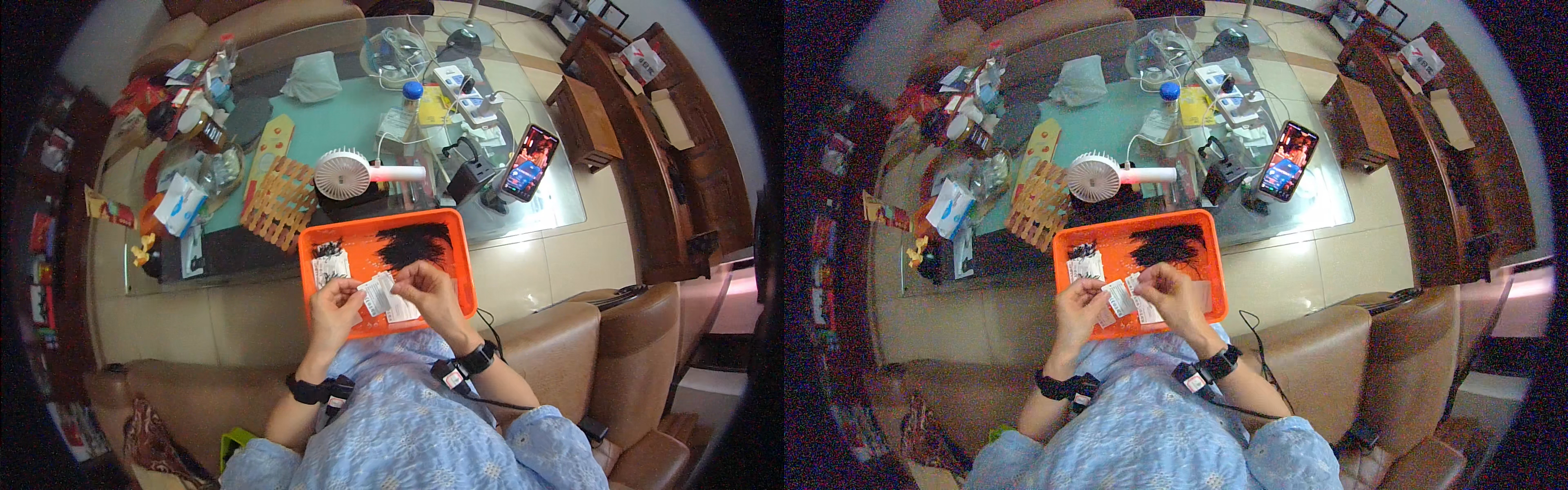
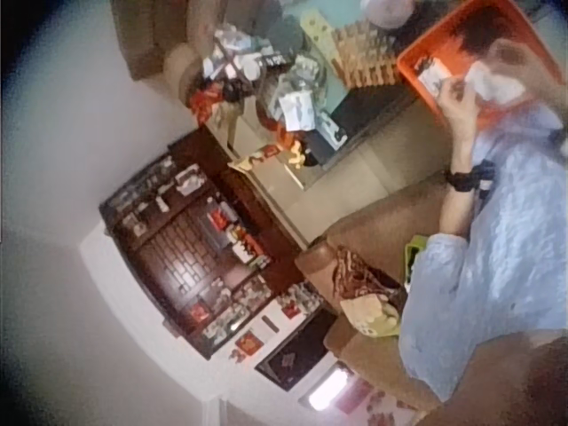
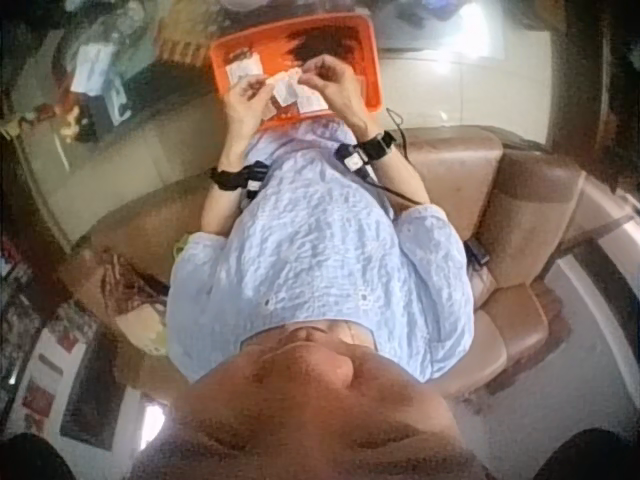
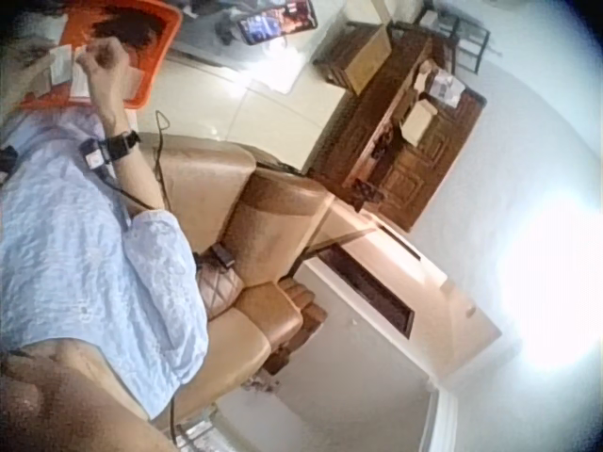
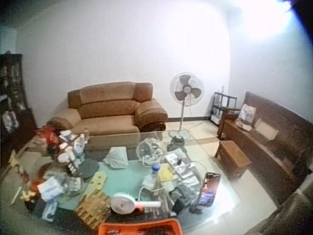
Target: The person sits on a sofa and repeatedly picks up small white strips and black hair bundles from an orange tray, attaching the hair to the strips by hand. The person works one item at a time, placing finished units back into the tray.
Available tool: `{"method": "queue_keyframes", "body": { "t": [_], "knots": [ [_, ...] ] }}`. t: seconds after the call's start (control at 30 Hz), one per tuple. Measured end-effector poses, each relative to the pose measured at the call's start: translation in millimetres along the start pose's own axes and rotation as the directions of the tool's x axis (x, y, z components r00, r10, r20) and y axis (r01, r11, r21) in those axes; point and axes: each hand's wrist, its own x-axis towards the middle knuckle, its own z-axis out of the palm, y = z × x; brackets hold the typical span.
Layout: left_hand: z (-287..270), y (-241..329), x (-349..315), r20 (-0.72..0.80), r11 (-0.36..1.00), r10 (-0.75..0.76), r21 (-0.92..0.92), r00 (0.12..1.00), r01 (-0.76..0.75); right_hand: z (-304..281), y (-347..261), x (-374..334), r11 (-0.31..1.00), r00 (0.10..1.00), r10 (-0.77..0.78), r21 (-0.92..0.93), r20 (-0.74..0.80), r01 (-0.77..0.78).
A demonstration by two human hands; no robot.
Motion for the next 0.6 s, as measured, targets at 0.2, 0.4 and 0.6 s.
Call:
{"method": "queue_keyframes", "body": {
  "t": [0.2,0.4,0.6],
  "knots": [
    [6.7,4.1,-7.6,-0.069,0.995,0.089,-0.033,0.994,-0.092,21.9,-0.6,-15.9,1.000,0.999,0.011,-0.009,0.034,-0.011],
    [3.5,-1.2,-12.8,-0.069,0.991,0.131,0.005,0.989,-0.131,26.7,0.3,-15.7,0.999,0.997,0.035,-0.018,0.067,-0.034],
    [-0.7,-7.8,-10.3,-0.070,0.977,0.208,0.061,0.976,-0.204,31.9,-6.9,-22.3,0.996,0.987,0.032,-0.087,0.156,-0.018]
  ]
}}
